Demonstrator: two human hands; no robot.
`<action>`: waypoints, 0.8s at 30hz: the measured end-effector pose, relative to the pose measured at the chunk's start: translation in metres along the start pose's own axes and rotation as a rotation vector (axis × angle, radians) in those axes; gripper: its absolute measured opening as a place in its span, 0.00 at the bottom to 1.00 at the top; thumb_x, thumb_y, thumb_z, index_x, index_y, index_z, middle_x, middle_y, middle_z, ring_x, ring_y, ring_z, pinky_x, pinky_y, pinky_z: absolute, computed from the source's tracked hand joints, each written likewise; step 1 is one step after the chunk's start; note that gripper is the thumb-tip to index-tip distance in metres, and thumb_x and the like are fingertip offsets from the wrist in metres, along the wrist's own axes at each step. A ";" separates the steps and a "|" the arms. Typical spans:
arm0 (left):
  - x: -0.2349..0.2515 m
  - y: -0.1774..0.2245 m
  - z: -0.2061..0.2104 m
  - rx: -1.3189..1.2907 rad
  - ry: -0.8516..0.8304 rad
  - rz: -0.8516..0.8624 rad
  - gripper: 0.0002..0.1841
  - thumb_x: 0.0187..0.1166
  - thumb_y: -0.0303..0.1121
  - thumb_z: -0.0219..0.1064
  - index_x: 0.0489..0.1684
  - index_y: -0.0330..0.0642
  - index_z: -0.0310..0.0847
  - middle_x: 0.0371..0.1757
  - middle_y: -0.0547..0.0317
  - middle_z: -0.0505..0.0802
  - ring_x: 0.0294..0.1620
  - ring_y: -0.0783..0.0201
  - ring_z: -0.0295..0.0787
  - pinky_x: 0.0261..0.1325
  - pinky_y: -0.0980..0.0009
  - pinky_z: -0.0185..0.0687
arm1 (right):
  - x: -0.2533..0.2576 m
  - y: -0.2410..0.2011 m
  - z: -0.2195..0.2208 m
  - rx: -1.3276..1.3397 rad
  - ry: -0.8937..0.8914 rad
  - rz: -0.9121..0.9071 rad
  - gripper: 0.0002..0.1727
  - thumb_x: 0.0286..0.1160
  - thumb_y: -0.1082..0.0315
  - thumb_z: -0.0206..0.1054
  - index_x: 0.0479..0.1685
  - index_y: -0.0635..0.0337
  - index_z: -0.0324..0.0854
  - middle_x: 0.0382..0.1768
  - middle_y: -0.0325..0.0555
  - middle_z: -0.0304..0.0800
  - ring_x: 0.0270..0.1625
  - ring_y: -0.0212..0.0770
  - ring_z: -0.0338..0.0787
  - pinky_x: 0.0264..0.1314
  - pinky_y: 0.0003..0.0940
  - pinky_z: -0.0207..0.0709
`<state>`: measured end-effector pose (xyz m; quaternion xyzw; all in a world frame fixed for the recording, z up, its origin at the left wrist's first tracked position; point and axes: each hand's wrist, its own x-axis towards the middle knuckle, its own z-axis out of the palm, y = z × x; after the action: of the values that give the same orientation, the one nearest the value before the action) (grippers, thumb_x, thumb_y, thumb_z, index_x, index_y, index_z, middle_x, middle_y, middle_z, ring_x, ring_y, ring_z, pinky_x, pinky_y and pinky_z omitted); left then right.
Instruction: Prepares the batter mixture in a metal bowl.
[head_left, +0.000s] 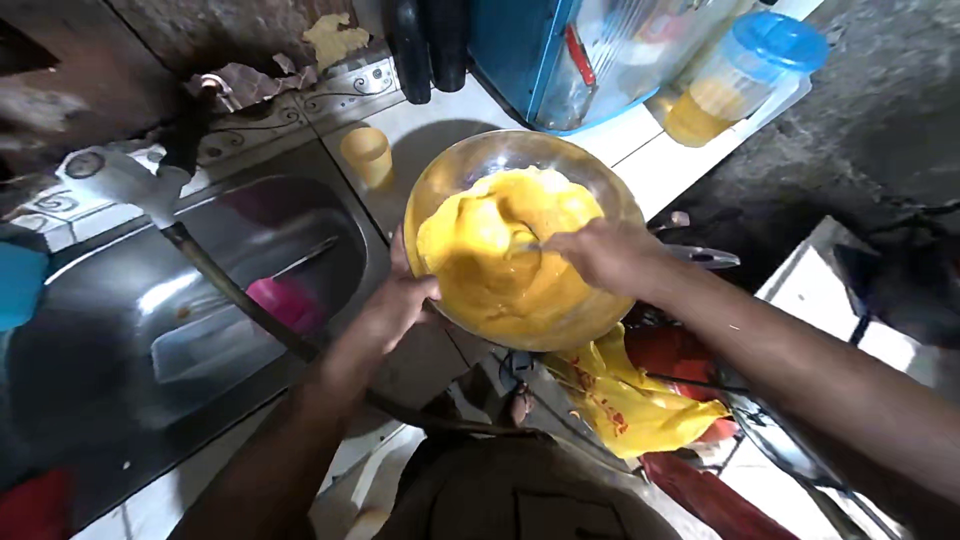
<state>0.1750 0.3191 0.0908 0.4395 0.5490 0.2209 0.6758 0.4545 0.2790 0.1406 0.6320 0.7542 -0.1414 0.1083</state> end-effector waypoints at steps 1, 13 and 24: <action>0.001 0.002 -0.007 0.056 -0.004 -0.010 0.53 0.74 0.16 0.56 0.95 0.69 0.25 0.72 0.40 0.76 0.48 0.52 0.91 0.35 0.58 0.92 | -0.006 0.006 -0.001 0.043 -0.034 -0.093 0.14 0.81 0.73 0.68 0.58 0.48 0.93 0.37 0.51 0.95 0.44 0.57 0.94 0.50 0.62 0.85; 0.004 0.001 -0.015 0.115 -0.040 0.000 0.57 0.71 0.14 0.58 0.94 0.75 0.23 0.63 0.43 0.82 0.39 0.57 0.90 0.30 0.64 0.88 | -0.016 0.036 -0.025 -0.079 -0.125 0.025 0.12 0.82 0.67 0.69 0.56 0.41 0.94 0.41 0.52 0.96 0.47 0.60 0.94 0.49 0.67 0.84; -0.017 -0.025 0.028 -0.182 0.030 0.114 0.55 0.73 0.15 0.58 0.94 0.69 0.22 0.76 0.41 0.76 0.48 0.49 0.95 0.33 0.53 0.96 | -0.001 0.018 -0.020 -0.091 -0.036 0.227 0.19 0.83 0.71 0.64 0.65 0.43 0.90 0.49 0.63 0.94 0.55 0.70 0.91 0.53 0.71 0.81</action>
<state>0.1915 0.2832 0.0799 0.4035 0.5109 0.3145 0.6908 0.4729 0.2881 0.1578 0.7050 0.6815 -0.1052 0.1655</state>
